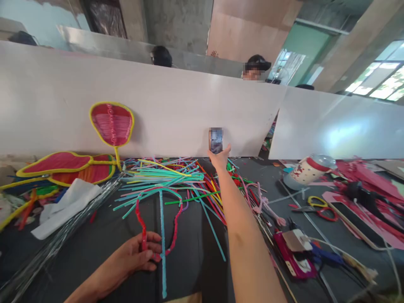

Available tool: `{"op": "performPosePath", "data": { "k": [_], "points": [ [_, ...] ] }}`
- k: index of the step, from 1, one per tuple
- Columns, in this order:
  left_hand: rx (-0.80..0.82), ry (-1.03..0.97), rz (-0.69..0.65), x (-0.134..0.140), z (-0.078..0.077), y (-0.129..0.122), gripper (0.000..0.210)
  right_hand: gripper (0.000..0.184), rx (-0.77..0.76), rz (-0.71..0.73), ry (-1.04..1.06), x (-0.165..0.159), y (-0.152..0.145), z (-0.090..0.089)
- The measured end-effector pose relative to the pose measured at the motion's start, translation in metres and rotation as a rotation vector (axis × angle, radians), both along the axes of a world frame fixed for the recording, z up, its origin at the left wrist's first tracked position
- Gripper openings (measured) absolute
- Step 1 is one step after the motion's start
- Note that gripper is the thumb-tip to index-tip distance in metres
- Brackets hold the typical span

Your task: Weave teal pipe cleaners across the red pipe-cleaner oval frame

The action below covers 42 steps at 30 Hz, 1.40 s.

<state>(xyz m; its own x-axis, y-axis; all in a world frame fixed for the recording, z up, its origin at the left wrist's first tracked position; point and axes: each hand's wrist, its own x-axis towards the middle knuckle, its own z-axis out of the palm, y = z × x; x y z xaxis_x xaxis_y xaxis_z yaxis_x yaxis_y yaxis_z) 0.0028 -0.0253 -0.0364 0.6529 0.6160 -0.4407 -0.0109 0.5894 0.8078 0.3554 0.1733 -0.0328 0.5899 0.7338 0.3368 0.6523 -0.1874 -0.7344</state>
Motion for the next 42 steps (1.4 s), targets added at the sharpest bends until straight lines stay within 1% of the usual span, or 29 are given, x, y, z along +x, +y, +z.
{"op": "performPosePath", "data": {
  "k": [3,5,8,10,13,18,21,24,26,28,30,35,42],
  "points": [
    [-0.011,0.006,-0.001,0.000,-0.003,0.002,0.034,0.105,-0.021,-0.121,0.050,-0.010,0.017,-0.015],
    [-0.022,0.016,-0.005,0.001,-0.005,0.003,0.035,0.105,-0.038,-0.157,0.056,-0.013,0.025,-0.022],
    [-0.035,0.027,-0.009,0.002,-0.007,0.004,0.036,0.108,-0.078,-0.166,0.044,-0.013,0.031,-0.030],
    [-0.038,0.034,-0.011,0.002,-0.006,0.004,0.036,0.110,-0.111,-0.144,0.023,-0.009,0.031,-0.032],
    [-0.037,0.057,-0.015,0.002,-0.004,0.004,0.038,0.109,-0.162,-0.084,-0.033,0.003,0.023,-0.031],
    [-0.029,0.092,-0.005,0.004,0.000,0.005,0.035,0.077,-0.244,0.009,-0.152,0.019,-0.001,-0.029],
    [-0.030,0.080,-0.006,0.003,0.001,0.005,0.035,0.071,-0.274,0.050,-0.207,0.013,-0.007,-0.030],
    [-0.022,0.065,-0.011,0.003,0.002,0.005,0.034,0.066,-0.288,0.088,-0.236,-0.002,-0.009,-0.030],
    [-0.014,0.069,-0.011,0.003,0.002,0.004,0.034,0.054,-0.263,0.138,-0.284,-0.011,-0.013,-0.028],
    [-0.005,0.070,-0.015,0.002,0.002,0.004,0.034,0.041,-0.209,0.199,-0.381,-0.017,-0.020,-0.026],
    [0.004,0.068,-0.022,0.002,0.002,0.004,0.034,0.035,-0.169,0.240,-0.469,-0.017,-0.030,-0.024],
    [0.015,0.071,-0.026,0.002,0.000,0.003,0.033,0.031,-0.201,0.226,-0.507,0.000,-0.043,-0.023],
    [0.018,0.055,-0.040,0.001,-0.002,0.004,0.033,0.044,-0.278,0.086,-0.485,0.028,-0.036,-0.025]
  ]
}}
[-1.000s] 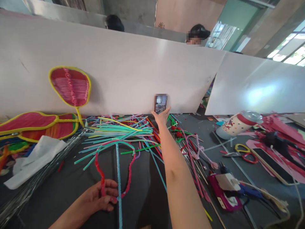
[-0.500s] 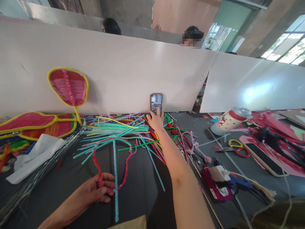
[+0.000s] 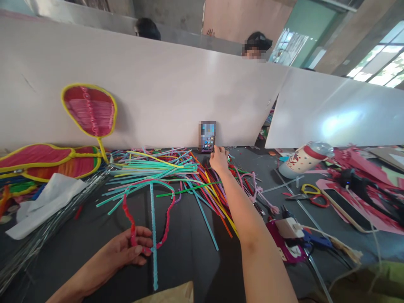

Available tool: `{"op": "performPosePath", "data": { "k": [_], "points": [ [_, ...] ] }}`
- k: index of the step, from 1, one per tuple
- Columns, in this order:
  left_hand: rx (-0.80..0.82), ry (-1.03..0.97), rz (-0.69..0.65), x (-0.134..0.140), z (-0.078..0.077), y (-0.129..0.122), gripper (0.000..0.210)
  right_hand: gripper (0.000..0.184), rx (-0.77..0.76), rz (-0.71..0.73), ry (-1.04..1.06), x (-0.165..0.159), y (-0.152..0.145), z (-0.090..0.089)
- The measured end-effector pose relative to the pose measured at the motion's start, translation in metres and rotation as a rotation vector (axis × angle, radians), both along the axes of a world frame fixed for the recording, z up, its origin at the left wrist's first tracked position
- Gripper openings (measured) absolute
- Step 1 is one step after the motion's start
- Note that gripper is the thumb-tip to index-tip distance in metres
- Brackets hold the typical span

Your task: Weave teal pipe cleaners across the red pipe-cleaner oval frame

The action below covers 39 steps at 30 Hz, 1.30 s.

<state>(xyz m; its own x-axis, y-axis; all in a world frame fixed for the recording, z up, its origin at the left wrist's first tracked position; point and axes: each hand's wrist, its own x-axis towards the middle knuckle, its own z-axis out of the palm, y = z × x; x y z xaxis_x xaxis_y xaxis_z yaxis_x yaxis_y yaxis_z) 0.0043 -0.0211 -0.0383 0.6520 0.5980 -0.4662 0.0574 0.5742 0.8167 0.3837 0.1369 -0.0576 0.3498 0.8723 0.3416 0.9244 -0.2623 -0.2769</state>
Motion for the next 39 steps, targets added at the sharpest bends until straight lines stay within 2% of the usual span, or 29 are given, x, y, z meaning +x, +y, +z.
{"op": "performPosePath", "data": {
  "k": [6,11,16,18,22,25,29,34,39],
  "points": [
    [-0.020,0.014,0.015,0.002,0.001,0.001,0.035,0.045,-0.051,-0.034,-0.027,0.006,0.002,-0.006],
    [-0.039,0.018,0.005,0.002,0.002,0.001,0.035,0.052,-0.053,-0.037,-0.054,-0.007,0.013,-0.010],
    [-0.050,0.012,0.010,0.002,0.001,0.001,0.034,0.059,-0.029,-0.078,-0.061,-0.021,0.025,-0.006],
    [-0.051,0.012,0.021,0.002,0.001,0.001,0.034,0.054,-0.022,-0.043,-0.077,-0.027,0.025,-0.004],
    [-0.052,0.018,0.026,0.001,0.000,0.000,0.033,0.033,-0.004,0.110,-0.144,-0.035,0.014,-0.001],
    [-0.054,0.016,0.010,0.001,-0.001,0.001,0.033,0.029,0.012,0.149,-0.182,-0.033,0.007,0.001],
    [-0.054,0.018,0.011,0.000,-0.002,0.001,0.034,0.034,0.019,0.118,-0.203,-0.024,0.006,0.002],
    [-0.055,0.017,0.018,0.000,-0.001,0.000,0.034,0.052,0.008,0.013,-0.223,-0.016,0.014,0.005],
    [-0.064,0.019,0.048,0.002,0.001,0.001,0.033,0.054,-0.017,0.102,-0.410,-0.018,0.022,0.010]
  ]
}}
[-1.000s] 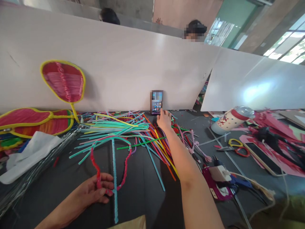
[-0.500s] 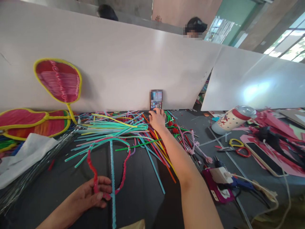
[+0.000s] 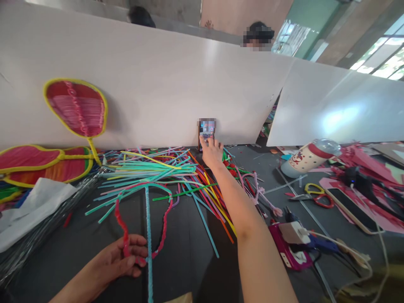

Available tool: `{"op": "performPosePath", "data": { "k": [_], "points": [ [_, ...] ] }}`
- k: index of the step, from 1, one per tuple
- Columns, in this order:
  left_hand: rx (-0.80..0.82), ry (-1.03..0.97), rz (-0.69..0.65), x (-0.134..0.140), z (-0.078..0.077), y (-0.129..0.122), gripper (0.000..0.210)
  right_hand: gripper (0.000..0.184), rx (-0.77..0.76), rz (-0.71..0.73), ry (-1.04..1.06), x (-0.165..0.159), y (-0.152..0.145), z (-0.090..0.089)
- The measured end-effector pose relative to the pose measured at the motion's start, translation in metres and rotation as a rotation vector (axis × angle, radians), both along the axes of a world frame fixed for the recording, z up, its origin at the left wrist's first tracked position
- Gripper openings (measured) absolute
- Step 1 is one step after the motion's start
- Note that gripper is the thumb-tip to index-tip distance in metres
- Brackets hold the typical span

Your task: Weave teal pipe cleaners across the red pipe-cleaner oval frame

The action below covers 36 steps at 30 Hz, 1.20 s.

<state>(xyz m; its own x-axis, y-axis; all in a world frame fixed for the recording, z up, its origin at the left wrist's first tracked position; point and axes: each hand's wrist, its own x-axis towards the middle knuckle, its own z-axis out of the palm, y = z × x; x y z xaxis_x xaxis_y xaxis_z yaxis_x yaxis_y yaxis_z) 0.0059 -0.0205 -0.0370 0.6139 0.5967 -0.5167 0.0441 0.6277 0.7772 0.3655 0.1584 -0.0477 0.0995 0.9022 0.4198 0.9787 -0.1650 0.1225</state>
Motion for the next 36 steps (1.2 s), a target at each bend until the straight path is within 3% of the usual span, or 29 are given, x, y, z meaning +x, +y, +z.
{"op": "performPosePath", "data": {
  "k": [3,7,14,23,29,33,36],
  "points": [
    [-0.005,0.009,0.004,0.001,0.001,0.000,0.034,0.051,0.013,0.000,-0.049,0.007,-0.001,0.002],
    [-0.006,0.015,0.029,0.002,0.001,-0.001,0.037,0.044,0.075,-0.155,-0.005,0.019,-0.006,0.003],
    [-0.015,0.027,0.023,0.003,0.004,0.000,0.035,0.058,0.000,0.021,-0.044,0.007,0.000,0.004],
    [-0.004,0.059,0.048,0.004,0.004,-0.003,0.037,0.042,0.051,-0.136,-0.004,0.027,-0.013,0.002],
    [-0.014,0.025,0.002,0.002,0.002,0.002,0.036,0.061,0.014,-0.024,-0.018,0.013,-0.007,0.000],
    [-0.014,0.020,0.006,0.002,0.002,0.001,0.034,0.058,0.003,0.013,-0.009,0.006,-0.002,0.001],
    [-0.014,0.032,0.011,0.002,0.004,0.000,0.035,0.050,0.012,-0.048,0.002,0.012,-0.006,0.002]
  ]
}}
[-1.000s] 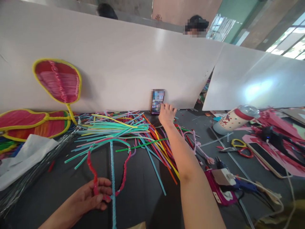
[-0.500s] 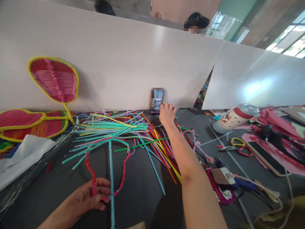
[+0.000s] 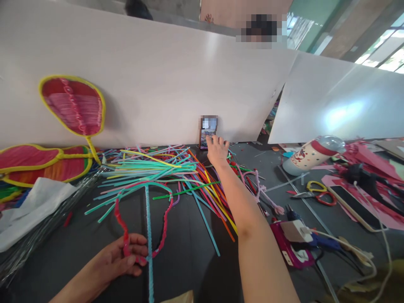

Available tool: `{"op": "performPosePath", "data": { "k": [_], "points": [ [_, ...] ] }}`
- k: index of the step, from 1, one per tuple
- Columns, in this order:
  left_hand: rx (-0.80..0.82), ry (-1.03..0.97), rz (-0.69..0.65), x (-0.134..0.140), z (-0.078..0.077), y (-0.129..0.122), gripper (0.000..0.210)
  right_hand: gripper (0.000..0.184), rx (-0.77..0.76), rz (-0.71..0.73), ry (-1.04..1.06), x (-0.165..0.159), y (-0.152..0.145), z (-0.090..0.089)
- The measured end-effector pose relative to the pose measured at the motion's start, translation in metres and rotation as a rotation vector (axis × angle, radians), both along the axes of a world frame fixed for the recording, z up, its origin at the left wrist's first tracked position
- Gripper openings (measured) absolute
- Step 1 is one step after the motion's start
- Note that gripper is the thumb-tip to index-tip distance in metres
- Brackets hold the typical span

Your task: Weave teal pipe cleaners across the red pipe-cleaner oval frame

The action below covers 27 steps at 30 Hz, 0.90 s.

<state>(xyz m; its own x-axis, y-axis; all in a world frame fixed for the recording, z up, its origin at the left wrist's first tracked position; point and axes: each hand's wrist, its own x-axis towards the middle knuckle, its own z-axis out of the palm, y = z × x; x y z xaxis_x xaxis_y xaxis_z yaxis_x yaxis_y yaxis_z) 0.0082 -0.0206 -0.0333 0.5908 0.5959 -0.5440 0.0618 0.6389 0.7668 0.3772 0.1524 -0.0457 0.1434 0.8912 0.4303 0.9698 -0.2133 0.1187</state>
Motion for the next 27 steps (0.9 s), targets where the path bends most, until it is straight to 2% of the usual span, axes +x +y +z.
{"op": "performPosePath", "data": {
  "k": [3,6,13,19,23,27],
  "points": [
    [0.006,0.006,0.001,0.000,0.000,-0.001,0.034,0.040,0.024,-0.078,0.012,0.010,-0.009,0.001],
    [0.010,0.006,-0.016,-0.001,-0.001,0.000,0.033,0.036,0.024,-0.079,0.008,0.017,-0.018,0.000],
    [0.015,0.026,-0.015,0.000,0.000,0.002,0.034,0.036,-0.027,-0.063,0.046,0.014,-0.029,0.003],
    [0.023,0.037,0.009,0.001,0.002,0.001,0.036,0.037,-0.003,-0.049,0.164,0.004,-0.042,0.017],
    [0.042,-0.001,-0.025,0.000,0.002,0.001,0.034,0.027,0.041,0.086,0.297,-0.027,-0.061,0.035],
    [0.058,-0.027,-0.028,0.000,0.003,0.000,0.033,0.022,0.019,0.399,0.449,-0.072,-0.097,0.053]
  ]
}}
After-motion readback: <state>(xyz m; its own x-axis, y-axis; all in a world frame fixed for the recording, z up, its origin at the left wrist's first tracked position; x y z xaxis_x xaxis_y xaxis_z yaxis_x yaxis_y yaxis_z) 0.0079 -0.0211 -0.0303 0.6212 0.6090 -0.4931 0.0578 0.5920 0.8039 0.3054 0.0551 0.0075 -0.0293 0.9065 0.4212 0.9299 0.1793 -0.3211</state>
